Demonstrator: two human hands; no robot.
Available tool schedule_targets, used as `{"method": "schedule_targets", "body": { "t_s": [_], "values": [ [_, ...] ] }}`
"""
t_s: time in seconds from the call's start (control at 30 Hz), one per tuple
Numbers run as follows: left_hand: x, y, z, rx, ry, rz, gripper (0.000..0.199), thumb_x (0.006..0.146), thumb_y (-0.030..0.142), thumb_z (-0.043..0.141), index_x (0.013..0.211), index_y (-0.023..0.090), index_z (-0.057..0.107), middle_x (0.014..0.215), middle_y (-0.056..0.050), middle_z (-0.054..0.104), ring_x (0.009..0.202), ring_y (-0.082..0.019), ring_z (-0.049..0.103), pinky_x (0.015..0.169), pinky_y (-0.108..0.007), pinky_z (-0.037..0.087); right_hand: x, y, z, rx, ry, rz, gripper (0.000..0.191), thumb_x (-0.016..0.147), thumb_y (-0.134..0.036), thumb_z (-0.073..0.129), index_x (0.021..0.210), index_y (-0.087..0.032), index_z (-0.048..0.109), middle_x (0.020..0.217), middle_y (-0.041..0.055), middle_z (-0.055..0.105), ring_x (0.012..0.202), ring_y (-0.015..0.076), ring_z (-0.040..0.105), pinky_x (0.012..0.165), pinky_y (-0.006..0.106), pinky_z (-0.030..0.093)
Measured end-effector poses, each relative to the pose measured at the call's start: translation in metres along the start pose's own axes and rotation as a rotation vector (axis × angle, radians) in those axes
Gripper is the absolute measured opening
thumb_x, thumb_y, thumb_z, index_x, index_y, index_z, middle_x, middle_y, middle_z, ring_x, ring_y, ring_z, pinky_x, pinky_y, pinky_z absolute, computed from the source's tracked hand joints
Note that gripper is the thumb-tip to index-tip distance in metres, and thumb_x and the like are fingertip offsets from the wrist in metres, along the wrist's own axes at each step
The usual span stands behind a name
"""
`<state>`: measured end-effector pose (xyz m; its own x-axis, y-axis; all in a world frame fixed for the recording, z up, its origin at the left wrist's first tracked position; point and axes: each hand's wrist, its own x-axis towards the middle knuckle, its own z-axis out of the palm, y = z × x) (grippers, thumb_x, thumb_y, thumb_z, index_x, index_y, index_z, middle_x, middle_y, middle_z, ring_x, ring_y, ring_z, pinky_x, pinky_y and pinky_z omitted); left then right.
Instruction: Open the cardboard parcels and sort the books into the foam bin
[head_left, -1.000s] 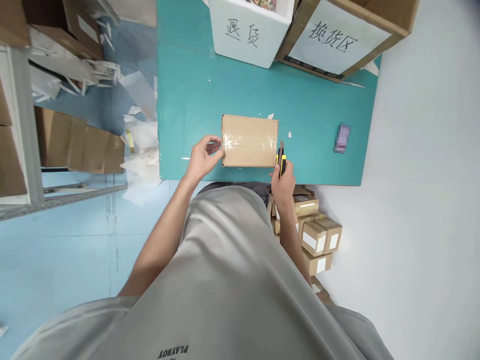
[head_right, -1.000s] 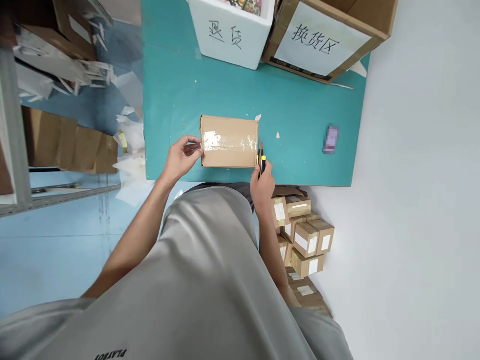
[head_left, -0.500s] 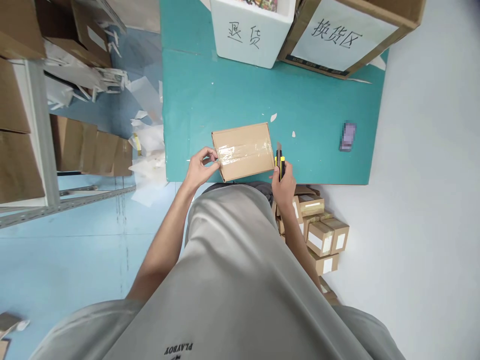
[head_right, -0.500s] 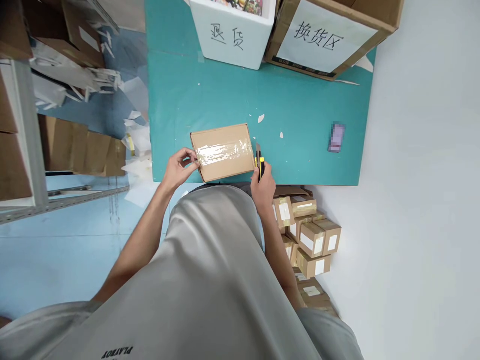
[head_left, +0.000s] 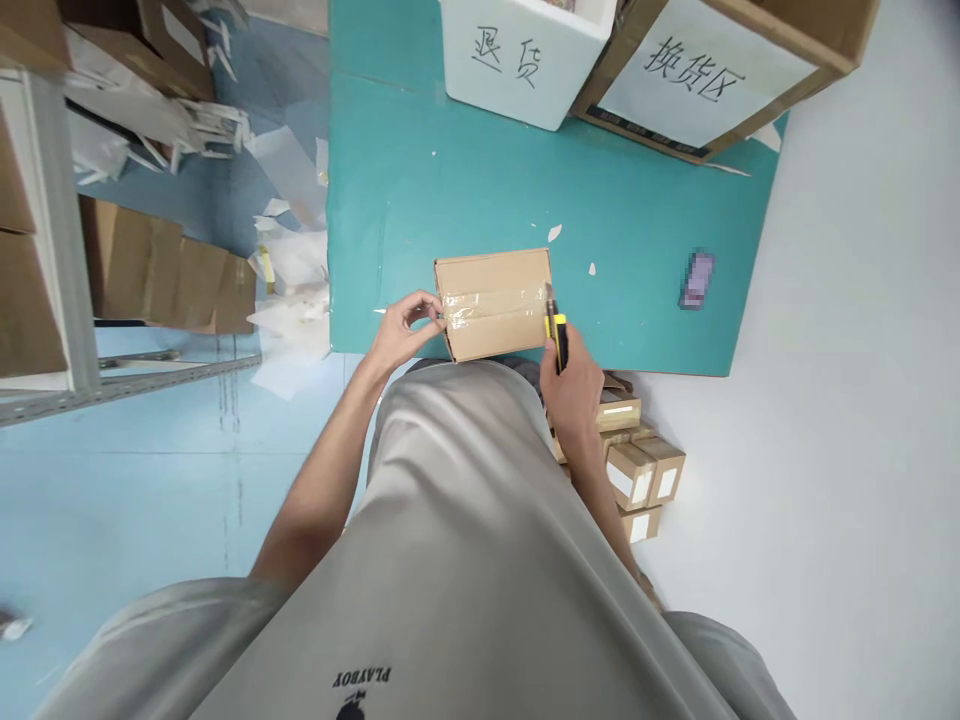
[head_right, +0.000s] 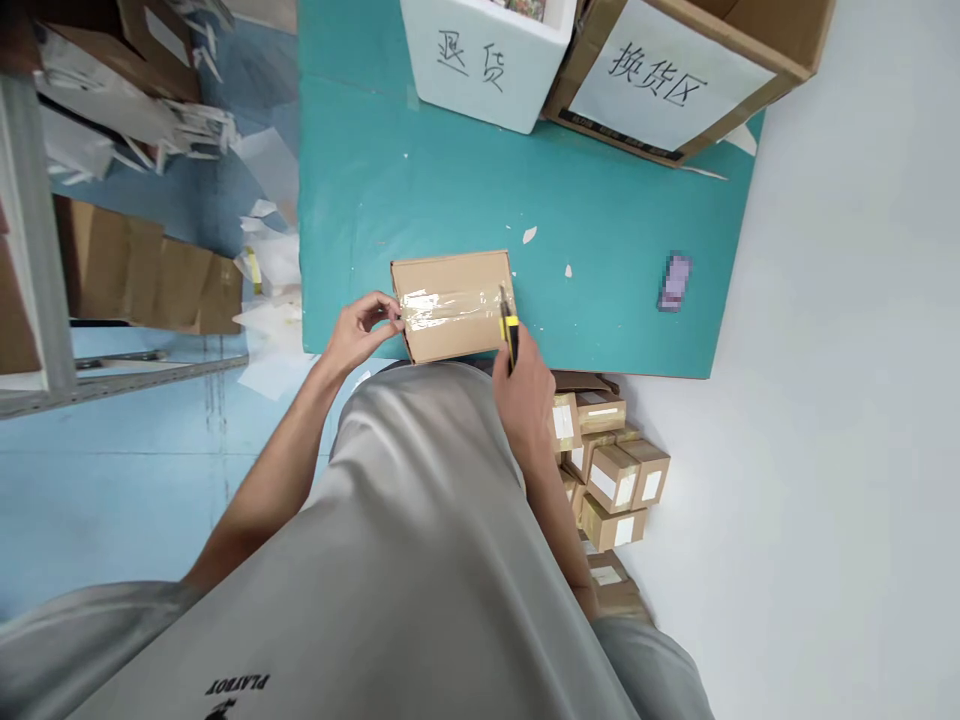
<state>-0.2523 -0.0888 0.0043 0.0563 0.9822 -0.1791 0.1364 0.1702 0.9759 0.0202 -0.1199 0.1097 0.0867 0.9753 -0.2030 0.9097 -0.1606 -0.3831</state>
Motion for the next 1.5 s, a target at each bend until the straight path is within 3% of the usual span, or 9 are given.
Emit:
{"method": "schedule_targets", "body": {
  "t_s": [0.13, 0.27, 0.7, 0.93, 1.07, 1.2, 1.27, 1.37, 1.5],
  "values": [
    [-0.008, 0.005, 0.008, 0.03, -0.046, 0.075, 0.033, 0.078, 0.035, 0.082, 0.105, 0.024, 0.068, 0.1, -0.003, 0.066, 0.099, -0.021, 0.065, 0.101, -0.041, 0.055, -0.004, -0.042, -0.018, -0.023, -0.327, -0.201, 0.055, 0.11, -0.032, 0.043, 0.163, -0.021, 0.047, 0.128, 0.0125, 0.079, 0.104, 0.03, 0.077, 0.09, 0.037, 0.056],
    [-0.015, 0.001, 0.017, 0.057, -0.022, 0.108, 0.034, 0.079, 0.035, 0.081, 0.109, 0.025, 0.067, 0.104, -0.003, 0.066, 0.104, -0.022, 0.065, 0.104, -0.042, 0.055, -0.007, -0.069, -0.024, -0.145, -0.506, -0.263, 0.056, 0.11, -0.026, 0.042, 0.166, -0.023, 0.046, 0.12, 0.0112, 0.081, 0.097, 0.0284, 0.077, 0.09, 0.036, 0.054],
    [-0.026, -0.006, 0.017, 0.019, 0.01, 0.096, 0.031, 0.081, 0.033, 0.079, 0.108, 0.024, 0.066, 0.106, -0.003, 0.066, 0.103, -0.021, 0.064, 0.101, -0.04, 0.055, -0.016, -0.11, -0.01, -0.439, -0.605, -0.249, 0.058, 0.111, -0.016, 0.033, 0.169, -0.012, 0.036, 0.116, 0.0192, 0.078, 0.102, 0.0297, 0.077, 0.091, 0.04, 0.059],
    [-0.032, -0.011, 0.013, 0.019, 0.037, 0.084, 0.035, 0.08, 0.028, 0.078, 0.114, 0.025, 0.068, 0.109, -0.004, 0.066, 0.104, -0.021, 0.064, 0.1, -0.04, 0.056, -0.018, -0.14, -0.009, -0.44, -0.627, -0.267, 0.054, 0.106, -0.005, 0.03, 0.157, -0.006, 0.049, 0.116, 0.0212, 0.077, 0.105, 0.0268, 0.077, 0.088, 0.036, 0.06],
    [-0.032, -0.015, 0.018, 0.016, 0.066, 0.107, 0.034, 0.081, 0.027, 0.074, 0.114, 0.025, 0.065, 0.11, -0.004, 0.066, 0.105, -0.021, 0.065, 0.104, -0.042, 0.056, -0.02, -0.109, -0.032, -0.377, -0.517, -0.252, 0.056, 0.11, -0.02, 0.038, 0.166, -0.019, 0.044, 0.114, 0.0161, 0.079, 0.098, 0.0287, 0.077, 0.09, 0.04, 0.057],
    [-0.028, -0.017, 0.023, 0.032, 0.136, 0.084, 0.054, 0.081, 0.029, 0.077, 0.131, 0.027, 0.055, 0.11, -0.004, 0.067, 0.107, -0.022, 0.068, 0.103, -0.044, 0.057, 0.014, -0.036, -0.031, -0.337, -0.113, -0.022, 0.063, 0.11, -0.032, 0.035, 0.171, -0.015, 0.036, 0.126, 0.0215, 0.077, 0.104, 0.0338, 0.076, 0.09, 0.041, 0.056],
    [-0.022, -0.017, 0.022, 0.077, 0.166, 0.086, 0.071, 0.081, 0.033, 0.08, 0.144, 0.028, 0.048, 0.124, -0.008, 0.067, 0.116, -0.025, 0.067, 0.103, -0.045, 0.058, 0.034, -0.001, -0.018, -0.299, 0.01, 0.045, 0.063, 0.109, -0.031, 0.034, 0.168, -0.011, 0.039, 0.132, 0.0237, 0.075, 0.109, 0.0347, 0.075, 0.093, 0.042, 0.055],
    [-0.01, -0.015, 0.015, 0.176, 0.107, 0.142, 0.096, 0.077, 0.041, 0.086, 0.16, 0.03, 0.037, 0.157, -0.015, 0.052, 0.138, -0.033, 0.058, 0.108, -0.05, 0.057, 0.05, 0.03, 0.004, -0.229, 0.008, 0.034, 0.063, 0.107, -0.032, 0.036, 0.165, -0.011, 0.046, 0.14, 0.0226, 0.072, 0.115, 0.0343, 0.074, 0.097, 0.042, 0.055],
    [0.002, -0.006, 0.003, 0.329, 0.011, 0.176, 0.098, 0.081, 0.045, 0.084, 0.166, 0.028, 0.037, 0.162, -0.015, 0.05, 0.146, -0.037, 0.054, 0.12, -0.054, 0.049, 0.045, 0.034, 0.018, -0.196, 0.026, 0.023, 0.065, 0.107, -0.032, 0.03, 0.168, -0.009, 0.04, 0.149, 0.023, 0.067, 0.118, 0.0328, 0.074, 0.099, 0.041, 0.055]
  ]
}}
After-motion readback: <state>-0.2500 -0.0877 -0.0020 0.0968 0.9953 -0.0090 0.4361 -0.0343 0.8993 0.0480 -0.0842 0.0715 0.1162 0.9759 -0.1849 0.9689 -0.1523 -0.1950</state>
